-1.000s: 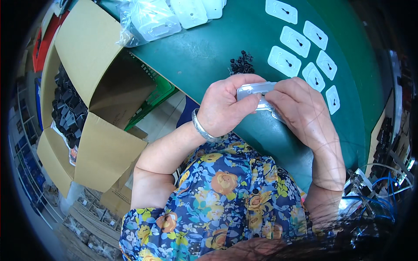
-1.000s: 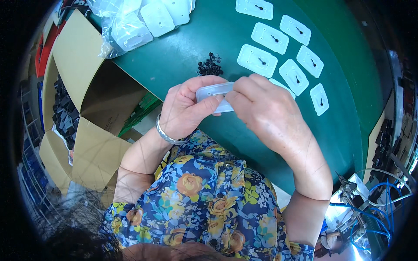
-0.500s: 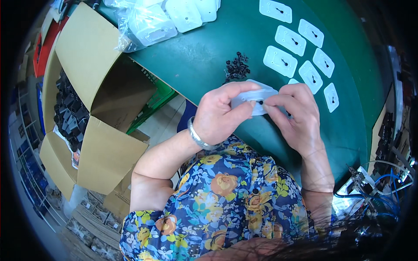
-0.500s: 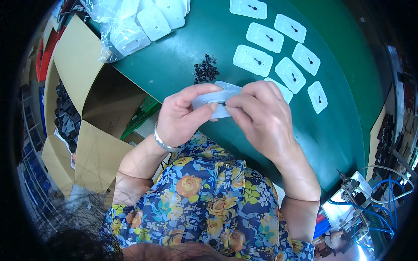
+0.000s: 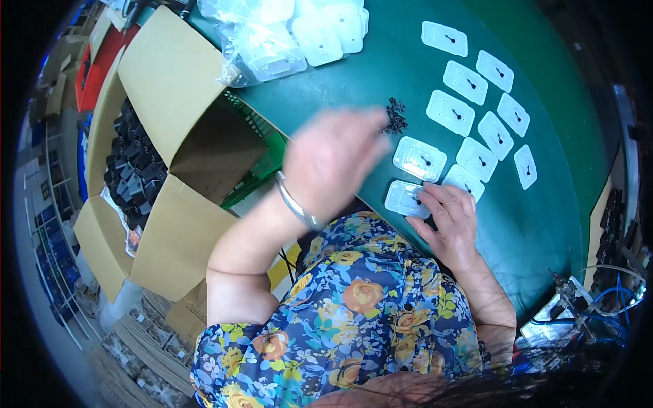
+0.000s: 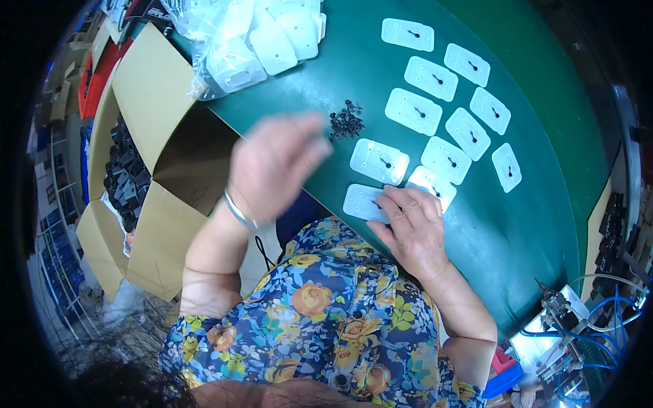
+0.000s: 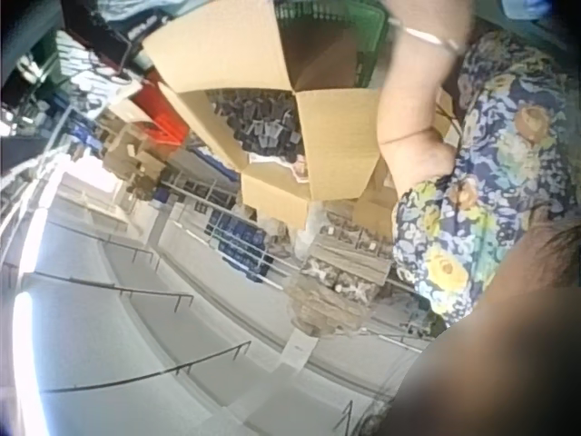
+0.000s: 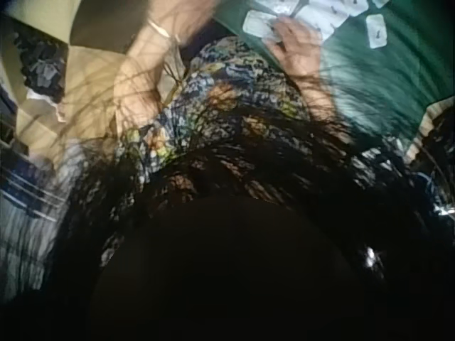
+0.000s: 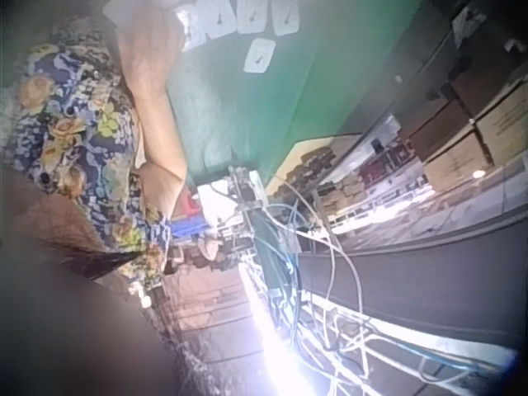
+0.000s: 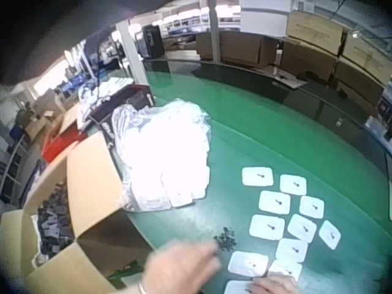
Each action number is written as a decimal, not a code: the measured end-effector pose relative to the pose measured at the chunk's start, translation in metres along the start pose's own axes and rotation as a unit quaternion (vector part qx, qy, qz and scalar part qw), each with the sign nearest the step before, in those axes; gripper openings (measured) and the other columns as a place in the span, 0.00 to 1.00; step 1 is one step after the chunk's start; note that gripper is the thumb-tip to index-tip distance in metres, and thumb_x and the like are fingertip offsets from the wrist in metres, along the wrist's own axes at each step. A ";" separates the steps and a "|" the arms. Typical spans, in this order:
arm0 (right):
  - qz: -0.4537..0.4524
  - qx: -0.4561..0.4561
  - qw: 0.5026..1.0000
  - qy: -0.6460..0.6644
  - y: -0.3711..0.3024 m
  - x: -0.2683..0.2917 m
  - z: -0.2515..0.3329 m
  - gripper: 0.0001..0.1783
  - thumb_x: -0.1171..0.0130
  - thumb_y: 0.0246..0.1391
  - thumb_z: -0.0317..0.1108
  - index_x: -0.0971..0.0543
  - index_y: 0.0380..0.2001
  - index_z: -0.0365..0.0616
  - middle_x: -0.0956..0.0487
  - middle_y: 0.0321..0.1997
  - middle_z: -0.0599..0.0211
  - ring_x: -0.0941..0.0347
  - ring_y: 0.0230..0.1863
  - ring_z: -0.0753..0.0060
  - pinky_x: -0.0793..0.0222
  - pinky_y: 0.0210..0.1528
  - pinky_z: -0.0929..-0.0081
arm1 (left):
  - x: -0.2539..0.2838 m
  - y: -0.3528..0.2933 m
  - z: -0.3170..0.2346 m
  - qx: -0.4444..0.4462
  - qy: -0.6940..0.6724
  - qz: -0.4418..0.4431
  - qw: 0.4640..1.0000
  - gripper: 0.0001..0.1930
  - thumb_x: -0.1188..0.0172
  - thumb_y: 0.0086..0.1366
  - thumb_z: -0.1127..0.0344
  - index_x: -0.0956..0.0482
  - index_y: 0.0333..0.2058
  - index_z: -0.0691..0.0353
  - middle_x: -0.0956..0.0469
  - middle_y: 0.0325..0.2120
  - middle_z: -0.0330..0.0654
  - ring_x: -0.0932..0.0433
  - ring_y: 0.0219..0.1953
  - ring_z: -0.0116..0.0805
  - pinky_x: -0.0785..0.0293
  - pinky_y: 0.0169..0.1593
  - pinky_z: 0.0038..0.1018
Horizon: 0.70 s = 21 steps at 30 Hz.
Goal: The person inserts small black components into white plastic casings by hand. They then use a handheld pneumatic tool to secure the components into the casings. The person handles the items one at a time, placing the finished units on the table.
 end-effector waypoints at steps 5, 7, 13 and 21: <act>0.030 -0.012 0.999 -0.008 0.005 0.003 0.006 0.24 0.32 0.35 0.36 0.22 0.40 0.43 0.26 0.47 0.66 0.33 0.47 0.60 0.38 0.48 0.64 | 0.010 0.100 0.056 -0.134 0.333 -0.144 0.922 0.14 0.37 0.52 0.70 0.23 0.39 0.61 0.21 0.35 0.45 0.24 0.34 0.46 0.27 0.39 0.32; 0.011 -0.022 1.000 0.009 0.006 0.010 0.008 0.23 0.32 0.35 0.37 0.22 0.39 0.43 0.26 0.47 0.66 0.33 0.47 0.60 0.38 0.48 0.64 | 0.017 0.109 0.059 -0.031 0.367 -0.008 0.930 0.13 0.37 0.50 0.63 0.22 0.34 0.62 0.23 0.33 0.48 0.26 0.38 0.45 0.31 0.44 0.34; -0.058 -0.051 0.996 0.035 0.035 0.019 0.004 0.16 0.34 0.38 0.32 0.21 0.35 0.43 0.25 0.43 0.65 0.32 0.45 0.60 0.37 0.46 0.66 | 0.013 0.107 0.093 0.011 0.166 0.004 0.986 0.12 0.35 0.46 0.68 0.24 0.30 0.63 0.24 0.30 0.48 0.27 0.38 0.44 0.32 0.45 0.33; -0.063 -0.134 0.986 0.080 0.096 0.015 -0.010 0.05 0.41 0.45 0.27 0.21 0.29 0.43 0.23 0.30 0.63 0.27 0.34 0.58 0.31 0.37 0.67 | 0.035 0.090 0.067 0.090 -0.177 -0.070 0.978 0.10 0.38 0.54 0.69 0.25 0.36 0.62 0.22 0.33 0.43 0.24 0.35 0.44 0.27 0.43 0.32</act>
Point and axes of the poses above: each hand's wrist, its own y-axis towards the middle knuckle, its own x-axis out of the back of the hand, z = x × y, the point moved 1 cm from there along y, towards the middle knuckle
